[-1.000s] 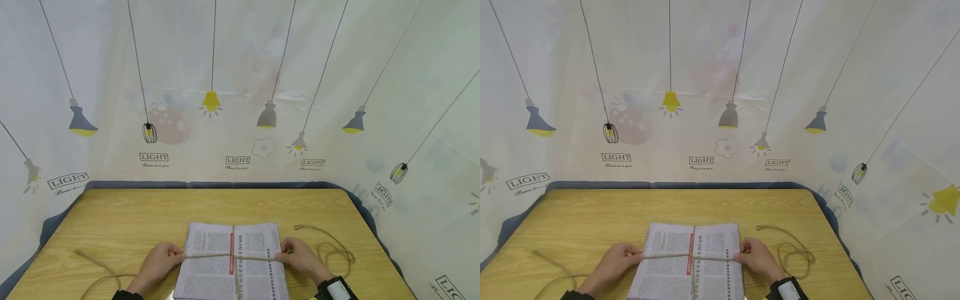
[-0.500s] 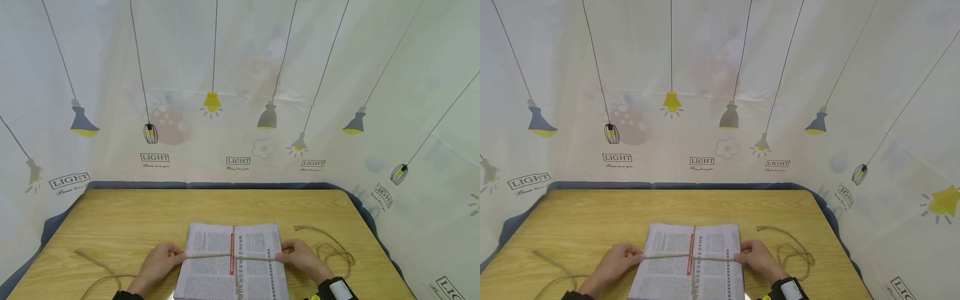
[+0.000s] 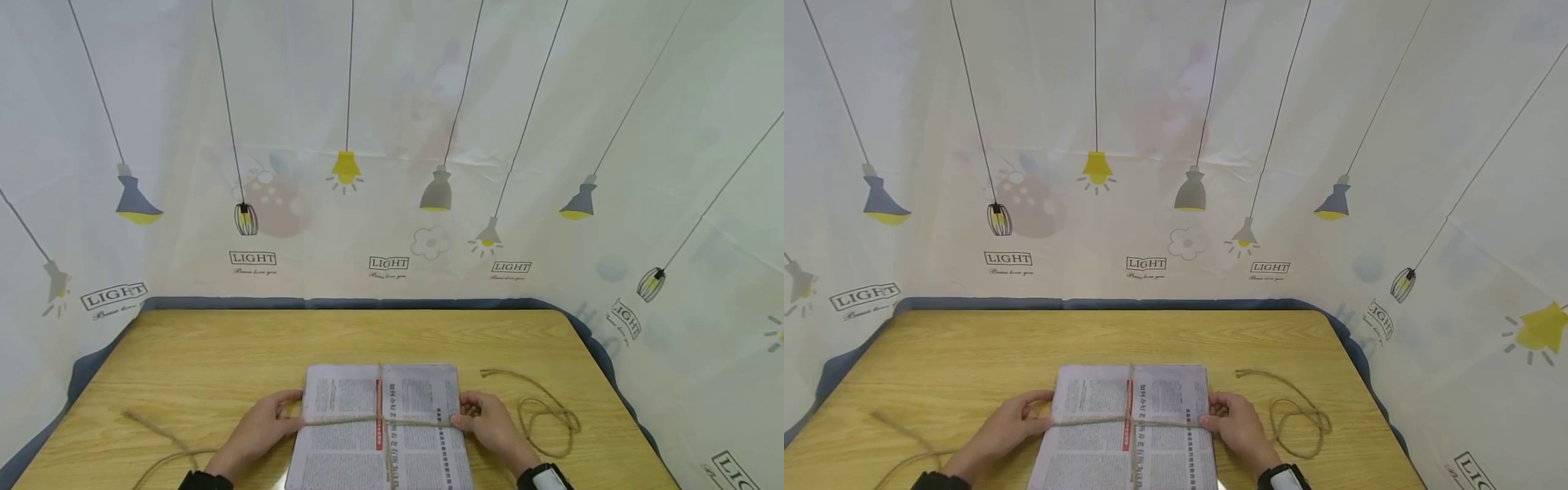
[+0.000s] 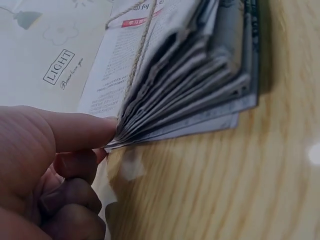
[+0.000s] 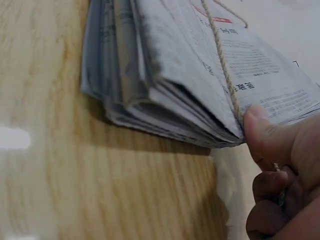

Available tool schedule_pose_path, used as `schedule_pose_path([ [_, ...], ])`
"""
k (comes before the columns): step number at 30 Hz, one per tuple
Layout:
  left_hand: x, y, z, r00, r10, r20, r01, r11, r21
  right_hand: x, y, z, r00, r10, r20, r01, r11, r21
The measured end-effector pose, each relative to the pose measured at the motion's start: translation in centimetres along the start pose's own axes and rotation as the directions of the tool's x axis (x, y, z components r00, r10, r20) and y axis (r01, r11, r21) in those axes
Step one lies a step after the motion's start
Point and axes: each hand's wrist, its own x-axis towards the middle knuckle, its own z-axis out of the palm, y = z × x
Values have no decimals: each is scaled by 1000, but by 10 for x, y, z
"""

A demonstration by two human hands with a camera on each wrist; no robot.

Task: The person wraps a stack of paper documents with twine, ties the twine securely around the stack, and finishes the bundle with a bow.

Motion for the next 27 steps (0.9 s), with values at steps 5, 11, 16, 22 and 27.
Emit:
schedule_pose_path([
  [5,2,-4,-2,997,26,66,-20,996,-86,1,5,2,999,-38,-12,38,999,27],
  [11,7,-8,-7,985,77,155,-60,992,-113,4,10,1,997,-83,-10,83,996,11],
  [16,8,-10,-10,971,123,203,-99,987,-124,3,9,0,997,-76,10,76,997,-13],
  [22,7,-12,-10,966,174,192,-157,983,-100,5,11,-3,982,-150,114,152,988,-6],
  [27,7,-14,-9,968,188,167,-179,982,-65,6,13,-4,981,-163,107,157,986,60],
])
